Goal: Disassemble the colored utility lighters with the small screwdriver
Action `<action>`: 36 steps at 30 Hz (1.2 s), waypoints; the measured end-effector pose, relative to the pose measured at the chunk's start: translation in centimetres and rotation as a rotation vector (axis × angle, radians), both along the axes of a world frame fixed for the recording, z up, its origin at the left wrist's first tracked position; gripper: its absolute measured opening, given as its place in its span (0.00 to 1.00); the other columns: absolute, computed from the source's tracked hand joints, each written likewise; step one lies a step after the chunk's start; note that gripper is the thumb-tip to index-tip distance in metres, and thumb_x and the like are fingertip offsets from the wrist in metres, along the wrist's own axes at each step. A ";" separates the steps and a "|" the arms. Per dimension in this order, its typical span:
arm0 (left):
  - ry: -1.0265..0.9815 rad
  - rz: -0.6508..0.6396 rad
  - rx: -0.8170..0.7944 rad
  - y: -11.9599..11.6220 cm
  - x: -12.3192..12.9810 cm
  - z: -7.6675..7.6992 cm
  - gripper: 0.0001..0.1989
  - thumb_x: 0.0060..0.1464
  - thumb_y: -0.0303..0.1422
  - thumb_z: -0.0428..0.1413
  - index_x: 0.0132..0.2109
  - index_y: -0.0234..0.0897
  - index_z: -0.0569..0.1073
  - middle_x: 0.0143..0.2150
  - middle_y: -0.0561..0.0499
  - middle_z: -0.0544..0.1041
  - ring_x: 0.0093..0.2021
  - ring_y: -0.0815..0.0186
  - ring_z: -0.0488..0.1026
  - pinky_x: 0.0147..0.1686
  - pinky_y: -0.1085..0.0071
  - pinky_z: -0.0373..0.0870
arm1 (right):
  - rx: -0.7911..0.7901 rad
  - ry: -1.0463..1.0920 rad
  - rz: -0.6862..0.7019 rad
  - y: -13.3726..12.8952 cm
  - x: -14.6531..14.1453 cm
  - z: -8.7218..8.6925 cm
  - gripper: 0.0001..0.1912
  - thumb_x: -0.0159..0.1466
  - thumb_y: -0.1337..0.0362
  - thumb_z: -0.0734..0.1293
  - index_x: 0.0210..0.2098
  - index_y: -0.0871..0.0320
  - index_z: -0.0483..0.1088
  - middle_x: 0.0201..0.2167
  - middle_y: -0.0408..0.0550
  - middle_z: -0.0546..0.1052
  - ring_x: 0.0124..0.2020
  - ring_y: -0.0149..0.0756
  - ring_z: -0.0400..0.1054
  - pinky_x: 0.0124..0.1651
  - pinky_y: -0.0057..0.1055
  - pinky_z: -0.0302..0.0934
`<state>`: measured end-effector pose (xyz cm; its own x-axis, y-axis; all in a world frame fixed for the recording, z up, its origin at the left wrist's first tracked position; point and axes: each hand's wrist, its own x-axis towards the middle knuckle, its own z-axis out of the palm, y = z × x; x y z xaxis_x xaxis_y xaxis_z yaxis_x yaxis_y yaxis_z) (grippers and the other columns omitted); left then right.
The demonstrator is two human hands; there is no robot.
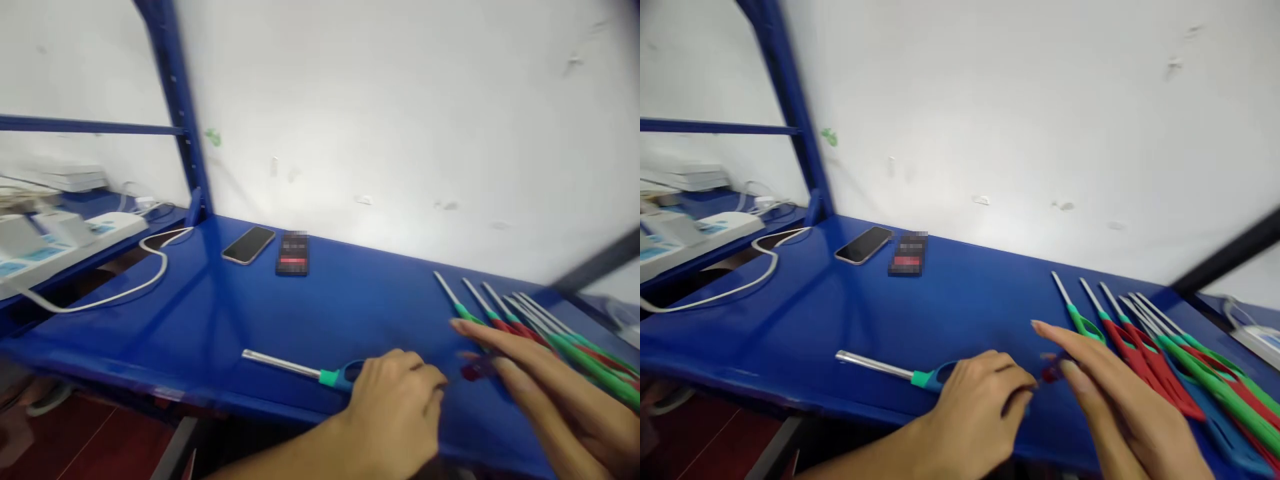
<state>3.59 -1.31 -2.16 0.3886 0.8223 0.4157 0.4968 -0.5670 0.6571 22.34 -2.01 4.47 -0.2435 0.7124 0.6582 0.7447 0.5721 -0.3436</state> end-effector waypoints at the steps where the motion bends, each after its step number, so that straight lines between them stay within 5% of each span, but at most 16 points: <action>1: -0.009 -0.004 -0.002 -0.1 -0.1 0.2 0.09 0.68 0.30 0.56 0.48 0.41 0.82 0.45 0.50 0.86 0.44 0.57 0.83 0.47 0.61 0.80 | -0.048 -0.001 0.025 -0.7 -0.7 0.4 0.18 0.75 0.56 0.64 0.62 0.37 0.76 0.51 0.48 0.86 0.43 0.50 0.85 0.45 0.34 0.82; 3: -0.031 -0.015 -0.005 -0.2 -0.3 0.5 0.12 0.68 0.27 0.54 0.48 0.40 0.82 0.45 0.49 0.86 0.45 0.55 0.83 0.50 0.57 0.80 | -0.170 0.061 0.040 -1.6 -1.7 1.1 0.15 0.75 0.59 0.66 0.59 0.42 0.76 0.47 0.46 0.86 0.44 0.46 0.85 0.50 0.37 0.81; 7: -0.066 -0.033 -0.008 -0.1 -0.7 1.3 0.20 0.57 0.20 0.51 0.52 0.37 0.80 0.46 0.46 0.85 0.45 0.54 0.82 0.48 0.54 0.80 | -0.133 0.116 0.051 -1.3 -2.3 2.1 0.08 0.73 0.69 0.69 0.46 0.49 0.78 0.40 0.43 0.84 0.41 0.37 0.80 0.45 0.33 0.76; 11: -0.064 -0.037 0.017 0.1 -0.9 1.7 0.24 0.49 0.18 0.50 0.50 0.37 0.80 0.45 0.47 0.85 0.42 0.55 0.83 0.43 0.57 0.80 | -0.150 0.161 0.011 -0.9 -1.2 2.5 0.09 0.70 0.69 0.73 0.46 0.50 0.80 0.39 0.43 0.83 0.39 0.36 0.78 0.45 0.33 0.73; 15: -0.069 -0.031 0.066 0.3 -0.9 1.5 0.24 0.53 0.19 0.48 0.50 0.38 0.80 0.45 0.48 0.86 0.43 0.58 0.84 0.43 0.60 0.80 | -0.279 0.273 0.213 -1.0 0.2 2.6 0.16 0.76 0.68 0.66 0.57 0.45 0.80 0.54 0.43 0.84 0.55 0.38 0.78 0.56 0.33 0.73; 22: -0.091 -0.029 0.112 0.3 -0.6 1.4 0.19 0.62 0.21 0.47 0.48 0.39 0.80 0.42 0.50 0.86 0.40 0.60 0.84 0.43 0.63 0.80 | -0.083 0.529 0.276 0.1 -1.5 0.5 0.10 0.65 0.73 0.79 0.40 0.51 0.81 0.36 0.38 0.84 0.39 0.33 0.78 0.45 0.30 0.73; 25: -0.090 -0.026 0.123 0.2 -0.6 1.4 0.18 0.63 0.21 0.48 0.47 0.39 0.80 0.41 0.50 0.86 0.40 0.62 0.85 0.43 0.65 0.80 | -0.002 0.471 0.283 0.7 -2.0 0.1 0.10 0.68 0.73 0.76 0.45 0.53 0.82 0.41 0.41 0.86 0.43 0.34 0.79 0.47 0.31 0.73; 28: -0.087 -0.019 0.137 0.1 -0.8 1.3 0.17 0.64 0.22 0.48 0.48 0.39 0.80 0.43 0.51 0.86 0.40 0.63 0.85 0.43 0.67 0.79 | -0.100 0.458 0.341 0.7 -1.6 0.3 0.16 0.73 0.76 0.68 0.52 0.52 0.82 0.50 0.41 0.86 0.52 0.35 0.80 0.54 0.31 0.75; 36: -0.078 -0.033 0.161 0.2 -0.8 1.1 0.16 0.65 0.22 0.49 0.50 0.39 0.79 0.43 0.51 0.86 0.39 0.62 0.85 0.41 0.67 0.79 | 0.029 0.479 0.316 0.4 -1.5 0.1 0.16 0.67 0.78 0.73 0.48 0.52 0.84 0.41 0.41 0.87 0.42 0.35 0.81 0.46 0.32 0.75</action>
<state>2.78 -1.14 -1.09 0.3757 0.7299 0.5711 0.4274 -0.6832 0.5920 20.88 -1.62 4.53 -0.1115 0.6336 0.7656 0.3009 0.7558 -0.5816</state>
